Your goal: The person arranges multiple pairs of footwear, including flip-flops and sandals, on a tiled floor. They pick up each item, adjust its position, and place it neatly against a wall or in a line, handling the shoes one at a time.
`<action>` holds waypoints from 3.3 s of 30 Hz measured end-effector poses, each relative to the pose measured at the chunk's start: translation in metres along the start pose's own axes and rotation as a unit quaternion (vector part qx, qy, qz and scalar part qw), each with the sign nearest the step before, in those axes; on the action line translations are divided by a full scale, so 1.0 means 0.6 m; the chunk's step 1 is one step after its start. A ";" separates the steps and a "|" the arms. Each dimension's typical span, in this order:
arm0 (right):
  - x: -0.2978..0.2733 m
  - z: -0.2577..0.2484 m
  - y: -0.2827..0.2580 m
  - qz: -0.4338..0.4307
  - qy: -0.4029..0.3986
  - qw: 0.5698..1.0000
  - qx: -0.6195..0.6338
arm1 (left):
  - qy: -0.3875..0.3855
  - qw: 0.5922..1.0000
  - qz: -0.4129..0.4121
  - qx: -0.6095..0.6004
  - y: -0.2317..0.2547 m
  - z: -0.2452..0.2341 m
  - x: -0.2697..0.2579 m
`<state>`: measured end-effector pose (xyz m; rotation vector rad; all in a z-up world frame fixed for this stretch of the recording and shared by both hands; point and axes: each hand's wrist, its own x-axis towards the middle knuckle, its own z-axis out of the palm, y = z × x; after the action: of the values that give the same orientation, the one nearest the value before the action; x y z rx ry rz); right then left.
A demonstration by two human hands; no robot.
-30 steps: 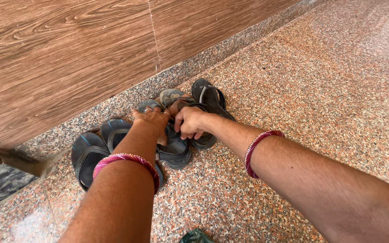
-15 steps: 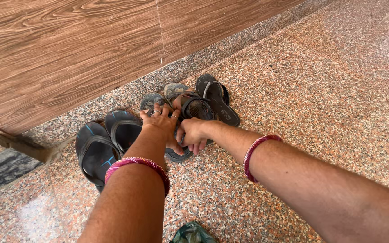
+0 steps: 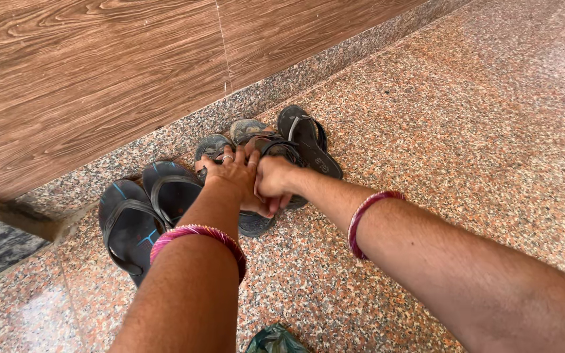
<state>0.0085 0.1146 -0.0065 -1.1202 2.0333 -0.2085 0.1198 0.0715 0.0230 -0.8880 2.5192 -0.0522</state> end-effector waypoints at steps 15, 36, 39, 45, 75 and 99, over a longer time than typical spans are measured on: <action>-0.024 -0.063 0.080 0.105 0.177 0.978 0.026 | 0.085 0.995 0.041 -0.024 0.017 -0.042 0.093; 0.050 -0.063 0.149 -0.010 0.225 0.974 0.031 | 0.110 0.994 0.025 0.008 0.080 -0.049 0.138; 0.028 -0.080 0.161 0.037 0.230 0.971 0.044 | 0.157 0.987 0.036 0.003 0.097 -0.055 0.147; 0.063 -0.041 0.147 0.021 0.128 0.991 0.004 | 0.092 0.993 0.032 0.070 0.144 -0.073 0.171; 0.079 -0.154 0.226 0.140 0.232 0.953 0.136 | 0.006 0.984 0.112 0.136 0.155 -0.163 0.266; 0.232 -0.092 0.150 0.029 0.223 0.916 0.334 | 0.044 0.989 0.132 0.054 0.068 -0.107 0.351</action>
<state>-0.1300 0.0484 -0.0901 -0.6036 2.1086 -1.1222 -0.0758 -0.0307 -0.0148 -0.5163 2.6664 -0.1443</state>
